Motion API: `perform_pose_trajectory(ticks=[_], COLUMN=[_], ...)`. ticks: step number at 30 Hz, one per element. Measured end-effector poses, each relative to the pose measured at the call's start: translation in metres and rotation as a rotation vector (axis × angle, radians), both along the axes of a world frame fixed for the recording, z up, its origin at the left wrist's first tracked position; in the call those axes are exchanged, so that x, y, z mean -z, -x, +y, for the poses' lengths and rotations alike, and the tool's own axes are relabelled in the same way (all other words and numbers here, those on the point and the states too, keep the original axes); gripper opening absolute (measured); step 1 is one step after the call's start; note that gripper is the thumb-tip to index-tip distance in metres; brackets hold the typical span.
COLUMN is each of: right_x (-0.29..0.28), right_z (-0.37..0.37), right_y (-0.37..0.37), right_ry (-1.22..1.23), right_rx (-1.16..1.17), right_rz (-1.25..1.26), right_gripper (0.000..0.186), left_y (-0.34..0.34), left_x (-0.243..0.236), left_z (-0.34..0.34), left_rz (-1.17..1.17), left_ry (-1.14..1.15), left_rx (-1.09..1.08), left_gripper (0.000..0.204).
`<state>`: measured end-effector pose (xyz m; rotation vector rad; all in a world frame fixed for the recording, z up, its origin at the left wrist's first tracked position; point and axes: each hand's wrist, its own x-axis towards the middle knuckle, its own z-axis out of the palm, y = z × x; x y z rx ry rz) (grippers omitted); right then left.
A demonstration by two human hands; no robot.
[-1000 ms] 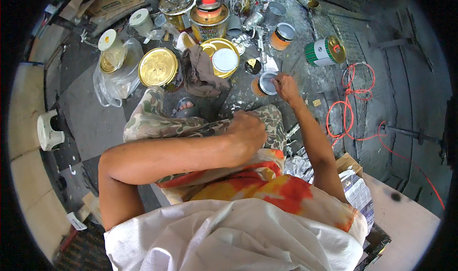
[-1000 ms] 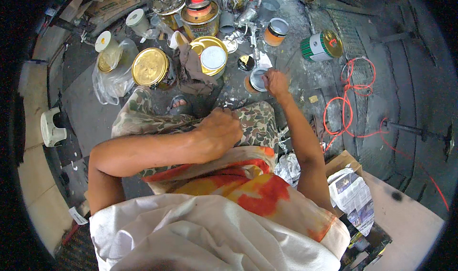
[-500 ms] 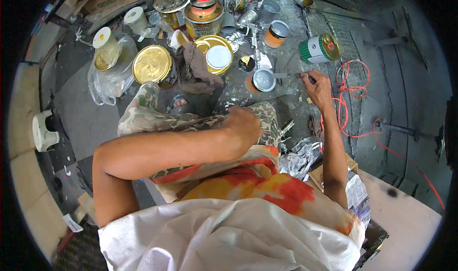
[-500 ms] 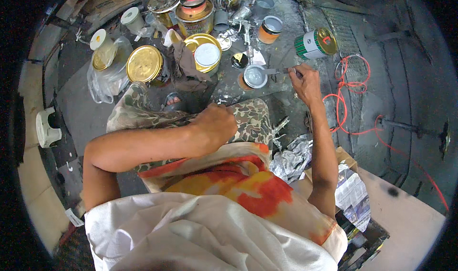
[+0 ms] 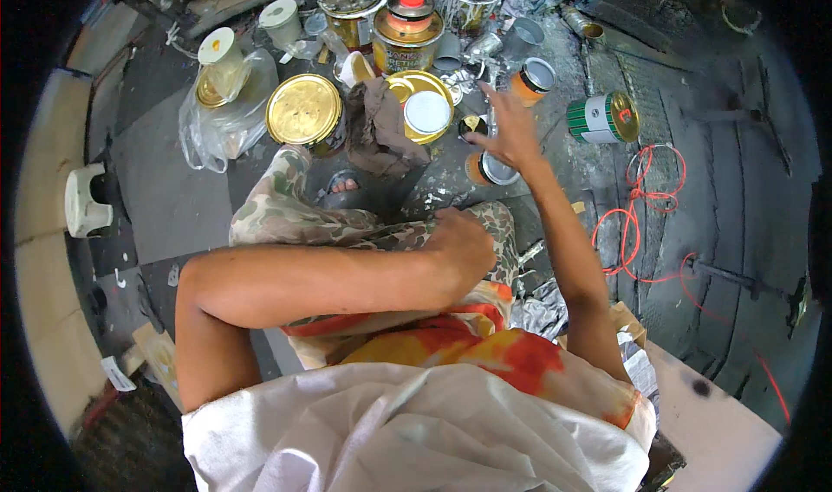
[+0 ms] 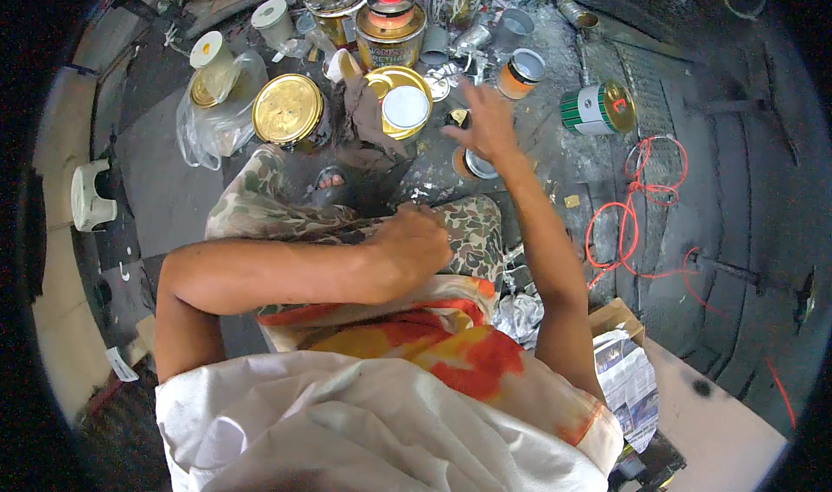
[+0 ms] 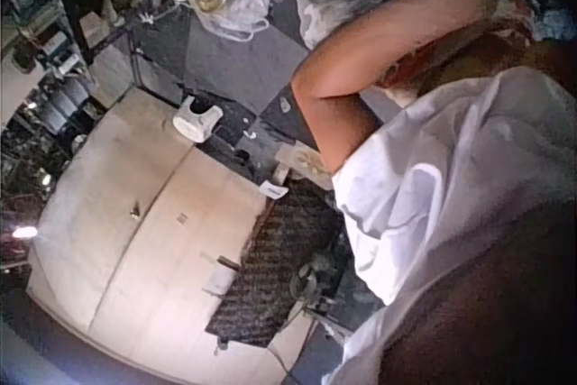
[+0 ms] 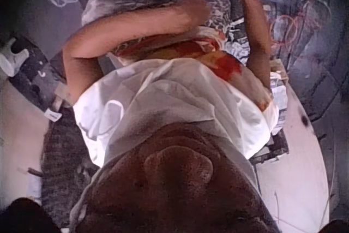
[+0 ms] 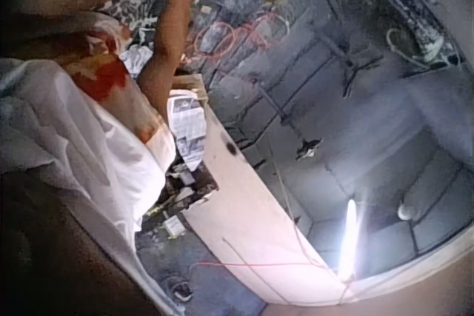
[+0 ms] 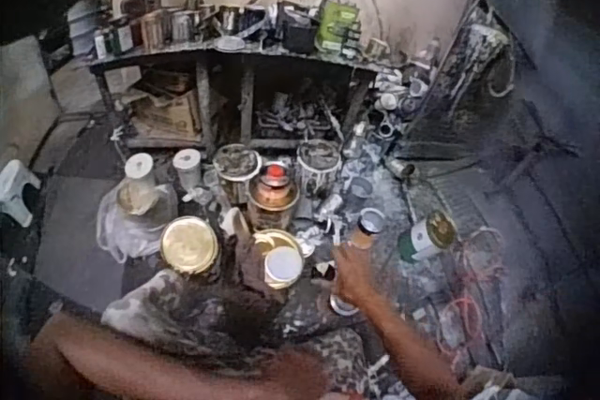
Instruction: The recorder is wiping and preparing various paint cans and a spray can in an auto body shop environment.
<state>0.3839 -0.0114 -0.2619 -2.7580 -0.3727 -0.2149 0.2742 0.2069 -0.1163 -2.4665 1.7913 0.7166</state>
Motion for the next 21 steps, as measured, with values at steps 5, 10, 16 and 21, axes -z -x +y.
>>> perform_pose_trajectory(ticks=[5,10,16,21], right_x=[-0.002,0.013,0.01,0.009], right_z=[0.067,0.083,0.086,0.081], right_y=[-0.032,-0.055,-0.056,-0.054], right_ry=[0.159,0.315,0.329,0.306], right_rx=[-0.244,-0.301,-0.339,-0.363], right_rz=[0.084,0.251,0.274,0.26], right_gripper=[0.126,0.136,0.135,0.131], left_y=[-0.003,-0.001,-0.01,-0.011], left_x=[-0.001,0.003,-0.008,0.001], left_z=[-0.006,-0.01,-0.006,-0.007], left_rz=[0.01,-0.033,0.022,0.081], left_ry=[-0.076,-0.068,-0.087,-0.019], left_rx=[-0.029,-0.099,0.0,-0.063], left_gripper=[0.024,0.029,0.029,0.028])
